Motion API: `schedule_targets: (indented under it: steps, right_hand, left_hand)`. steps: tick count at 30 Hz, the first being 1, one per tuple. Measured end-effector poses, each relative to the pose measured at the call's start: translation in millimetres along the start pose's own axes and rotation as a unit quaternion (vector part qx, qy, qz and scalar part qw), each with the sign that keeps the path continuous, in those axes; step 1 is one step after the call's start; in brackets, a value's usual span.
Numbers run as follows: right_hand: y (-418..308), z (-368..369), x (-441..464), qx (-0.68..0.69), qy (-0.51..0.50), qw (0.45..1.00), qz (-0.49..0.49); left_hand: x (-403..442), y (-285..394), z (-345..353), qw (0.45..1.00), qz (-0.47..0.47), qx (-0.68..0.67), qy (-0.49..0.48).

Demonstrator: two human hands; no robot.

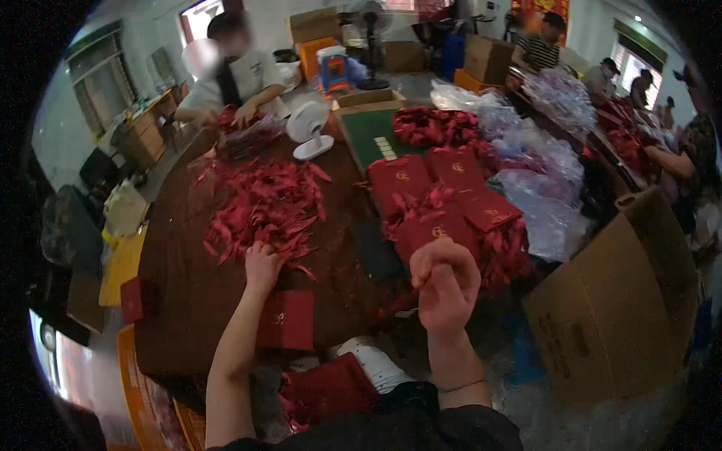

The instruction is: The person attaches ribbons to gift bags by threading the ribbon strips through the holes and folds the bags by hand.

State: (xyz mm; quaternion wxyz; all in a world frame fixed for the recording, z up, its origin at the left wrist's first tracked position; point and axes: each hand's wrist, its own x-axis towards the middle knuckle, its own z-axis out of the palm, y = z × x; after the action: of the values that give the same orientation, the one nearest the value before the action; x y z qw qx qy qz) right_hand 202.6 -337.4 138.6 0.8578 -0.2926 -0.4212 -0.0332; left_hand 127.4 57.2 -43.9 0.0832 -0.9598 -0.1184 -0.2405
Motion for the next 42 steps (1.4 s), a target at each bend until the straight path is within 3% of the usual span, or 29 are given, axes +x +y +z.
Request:
schedule_targets:
  steps: [2,4,7,9,14,15,16,20,22,24,25,29,33,37,39,40,42]
  right_hand:
    - [-20.0,-10.3,-8.1,0.041,0.014,0.999,-0.033]
    - [-35.3,-14.3,-18.2,0.082,0.015,0.995,-0.050]
    - [-37.5,-11.9,-32.9,0.057,0.000,0.998,-0.038]
    - [-37.5,-13.9,-46.3,0.005,-0.022,0.998,0.059]
    - [9.5,-2.9,-72.9,0.018,-0.035,0.946,0.321]
    - [18.0,0.0,-75.8,0.027,-0.053,0.926,0.373]
    - [29.6,2.1,-80.9,0.012,-0.071,0.915,0.398]
    - [74.6,19.1,-94.2,-0.052,-0.114,0.887,0.445]
    - [103.4,25.8,-103.5,-0.059,-0.114,0.869,0.478]
    - [124.9,32.9,-107.2,-0.141,-0.135,0.884,0.425]
    - [141.3,28.3,-116.5,-0.193,-0.177,0.892,0.370]
    - [160.8,31.5,-129.2,-0.248,-0.178,0.868,0.391]
    - [167.8,36.1,-145.9,-0.285,-0.184,0.858,0.387]
    - [173.7,35.9,-160.4,-0.336,-0.252,0.839,0.346]
    - [170.4,39.4,-158.4,-0.359,-0.250,0.835,0.334]
    - [168.2,41.9,-157.2,-0.358,-0.253,0.835,0.332]
    - [164.4,47.3,-152.7,-0.391,-0.273,0.831,0.285]
  left_hand:
    - [5.9,-3.4,4.7,0.995,-0.062,0.070,-0.031]
    - [8.8,-7.3,9.4,0.991,-0.094,0.094,0.005]
    - [0.9,-5.0,11.2,0.995,-0.086,0.026,0.048]
    - [-5.2,8.3,-10.5,0.984,-0.021,-0.039,0.173]
    - [-62.6,41.6,-65.8,0.988,-0.043,-0.054,0.135]
    - [-78.8,54.0,-77.5,0.986,-0.151,-0.041,0.061]
    - [-90.0,61.1,-82.6,0.966,-0.259,-0.025,-0.017]
    - [-126.9,72.2,-93.1,0.943,-0.314,-0.026,-0.102]
    - [-130.0,80.3,-89.4,0.944,-0.318,-0.059,-0.071]
    - [-125.6,89.6,-94.0,0.936,-0.346,-0.056,-0.043]
    - [-123.2,90.0,-97.3,0.916,-0.381,-0.051,-0.112]
    - [-132.4,88.1,-90.0,0.929,-0.363,-0.066,0.006]
    - [-137.0,85.7,-104.3,0.863,-0.466,-0.188,-0.043]
    - [-157.9,78.6,-102.8,0.852,-0.478,-0.212,-0.011]
    - [-159.7,70.3,-109.8,0.759,-0.493,-0.424,0.037]
    - [-152.6,75.1,-128.2,0.687,-0.498,-0.525,0.061]
    - [-157.3,74.4,-121.7,0.686,-0.483,-0.537,0.089]
